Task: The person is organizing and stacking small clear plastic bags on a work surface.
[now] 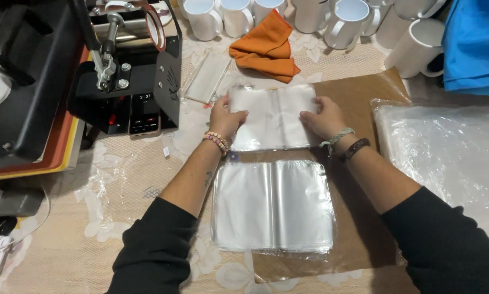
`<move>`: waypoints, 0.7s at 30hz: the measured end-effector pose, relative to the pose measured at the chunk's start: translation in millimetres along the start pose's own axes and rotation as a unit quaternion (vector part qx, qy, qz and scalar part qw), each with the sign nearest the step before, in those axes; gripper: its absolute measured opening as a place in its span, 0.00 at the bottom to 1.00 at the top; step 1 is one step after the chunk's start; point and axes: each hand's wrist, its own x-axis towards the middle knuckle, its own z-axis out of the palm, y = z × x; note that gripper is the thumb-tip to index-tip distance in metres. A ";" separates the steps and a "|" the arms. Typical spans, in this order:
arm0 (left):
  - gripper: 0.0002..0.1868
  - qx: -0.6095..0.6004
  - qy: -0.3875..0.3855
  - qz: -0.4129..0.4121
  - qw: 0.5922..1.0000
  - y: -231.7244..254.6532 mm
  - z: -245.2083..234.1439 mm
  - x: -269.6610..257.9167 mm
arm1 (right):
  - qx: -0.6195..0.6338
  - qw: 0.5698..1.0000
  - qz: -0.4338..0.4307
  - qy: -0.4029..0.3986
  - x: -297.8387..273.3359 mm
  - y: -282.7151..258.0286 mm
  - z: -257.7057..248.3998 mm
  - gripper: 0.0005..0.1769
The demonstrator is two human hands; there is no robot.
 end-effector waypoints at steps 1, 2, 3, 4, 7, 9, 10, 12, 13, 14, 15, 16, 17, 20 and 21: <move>0.36 -0.002 0.000 0.000 1.000 -5.6 0.7 9.1 | -0.002 1.000 0.000 0.000 1.2 0.5 -1.9 0.35; 0.34 0.061 0.011 0.004 0.998 -12.3 1.1 17.2 | -0.026 0.999 -0.012 0.017 1.5 1.9 -3.1 0.35; 0.32 0.123 0.022 0.009 0.992 -19.1 1.6 25.2 | -0.051 0.998 -0.024 0.033 1.8 3.5 -4.5 0.35; 0.32 0.123 0.022 0.008 0.992 -20.2 0.0 26.7 | -0.052 0.998 -0.024 0.032 0.4 4.7 -4.4 0.35; 0.27 0.156 0.026 0.010 0.987 -14.0 -1.0 26.8 | -0.032 0.998 -0.021 0.053 2.4 8.1 -6.4 0.33; 0.25 0.167 0.037 -0.009 0.985 -6.9 0.3 15.1 | -0.031 0.998 -0.011 0.058 5.4 16.2 -5.4 0.27; 0.25 0.168 0.036 -0.008 0.985 -1.2 -0.3 10.8 | -0.031 0.998 -0.010 0.058 4.4 16.6 -5.1 0.27; 0.23 0.177 0.045 -0.036 0.982 11.0 -2.1 2.4 | -0.057 0.996 -0.035 0.057 2.9 16.3 -4.3 0.22; 0.23 0.177 0.046 -0.035 0.982 8.0 -1.5 7.4 | -0.056 0.996 -0.036 0.058 4.5 14.4 -5.5 0.22; 0.21 0.195 0.051 -0.028 0.979 3.6 -1.6 11.3 | -0.064 0.995 -0.035 0.064 4.6 13.4 -5.8 0.20; 0.19 0.213 0.057 -0.022 0.975 -0.9 -1.7 15.2 | -0.071 0.994 -0.035 0.071 4.7 12.4 -6.0 0.19; 0.19 0.214 0.057 -0.021 0.975 -7.3 -1.2 19.5 | -0.071 0.994 -0.035 0.071 4.4 11.5 -6.9 0.19; 0.17 0.225 0.063 -0.021 0.972 -13.7 -0.7 23.7 | -0.072 0.994 -0.031 0.074 4.1 10.5 -7.8 0.19; 0.14 0.186 0.086 -0.037 0.978 -14.6 4.7 20.1 | -0.031 0.997 -0.018 0.062 -13.7 -8.2 -13.3 0.26; 0.13 0.135 0.102 -0.052 0.984 -11.2 7.4 16.6 | 0.010 0.999 -0.009 0.048 -21.9 -17.3 -15.9 0.33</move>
